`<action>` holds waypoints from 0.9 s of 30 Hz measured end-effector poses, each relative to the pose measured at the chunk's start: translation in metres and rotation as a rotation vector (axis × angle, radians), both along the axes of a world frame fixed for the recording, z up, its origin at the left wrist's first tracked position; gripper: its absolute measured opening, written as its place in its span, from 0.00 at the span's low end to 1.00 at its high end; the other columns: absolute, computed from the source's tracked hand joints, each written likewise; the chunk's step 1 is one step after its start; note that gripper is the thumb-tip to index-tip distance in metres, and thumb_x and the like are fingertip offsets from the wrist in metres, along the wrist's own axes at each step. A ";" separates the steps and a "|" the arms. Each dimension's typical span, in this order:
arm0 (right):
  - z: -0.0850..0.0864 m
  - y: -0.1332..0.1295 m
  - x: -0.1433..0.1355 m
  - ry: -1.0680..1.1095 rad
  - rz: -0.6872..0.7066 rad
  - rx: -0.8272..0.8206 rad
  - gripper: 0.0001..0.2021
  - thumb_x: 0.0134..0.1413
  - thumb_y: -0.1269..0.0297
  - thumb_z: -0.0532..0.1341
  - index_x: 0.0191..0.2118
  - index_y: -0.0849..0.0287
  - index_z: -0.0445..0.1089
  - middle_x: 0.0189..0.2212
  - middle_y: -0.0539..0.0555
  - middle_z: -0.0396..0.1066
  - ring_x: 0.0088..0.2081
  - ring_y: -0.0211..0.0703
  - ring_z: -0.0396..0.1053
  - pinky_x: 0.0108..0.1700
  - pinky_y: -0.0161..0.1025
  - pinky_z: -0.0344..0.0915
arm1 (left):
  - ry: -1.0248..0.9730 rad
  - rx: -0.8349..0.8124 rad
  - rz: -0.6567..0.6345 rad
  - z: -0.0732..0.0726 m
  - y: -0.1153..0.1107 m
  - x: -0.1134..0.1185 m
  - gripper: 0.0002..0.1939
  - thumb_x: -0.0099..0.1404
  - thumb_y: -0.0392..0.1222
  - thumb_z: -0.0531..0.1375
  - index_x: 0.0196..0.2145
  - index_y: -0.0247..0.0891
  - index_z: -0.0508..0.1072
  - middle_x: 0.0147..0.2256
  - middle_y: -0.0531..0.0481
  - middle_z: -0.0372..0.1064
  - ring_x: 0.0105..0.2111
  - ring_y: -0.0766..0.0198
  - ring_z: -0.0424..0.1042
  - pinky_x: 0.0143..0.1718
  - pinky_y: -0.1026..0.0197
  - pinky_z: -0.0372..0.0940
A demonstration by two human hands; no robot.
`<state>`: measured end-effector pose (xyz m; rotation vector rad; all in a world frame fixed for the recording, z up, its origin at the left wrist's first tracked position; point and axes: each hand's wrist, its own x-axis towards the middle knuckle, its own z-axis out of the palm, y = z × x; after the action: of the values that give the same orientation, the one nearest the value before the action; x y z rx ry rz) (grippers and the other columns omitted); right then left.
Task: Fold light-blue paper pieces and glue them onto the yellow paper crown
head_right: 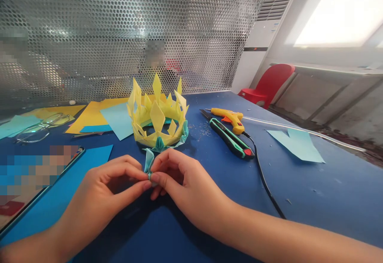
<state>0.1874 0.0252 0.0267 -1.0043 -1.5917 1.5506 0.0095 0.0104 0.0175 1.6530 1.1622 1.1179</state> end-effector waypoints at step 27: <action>0.001 0.000 0.002 -0.238 -0.036 0.336 0.03 0.59 0.71 0.57 0.38 0.58 0.67 0.24 0.48 0.73 0.29 0.36 0.74 0.33 0.32 0.70 | 0.097 -0.142 0.142 0.004 0.000 0.003 0.02 0.55 0.44 0.67 0.28 0.47 0.80 0.18 0.58 0.68 0.21 0.67 0.64 0.22 0.67 0.58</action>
<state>0.1898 0.0250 0.0281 -1.0478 -1.9087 1.1197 0.0126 0.0103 0.0218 1.5494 1.4066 1.0260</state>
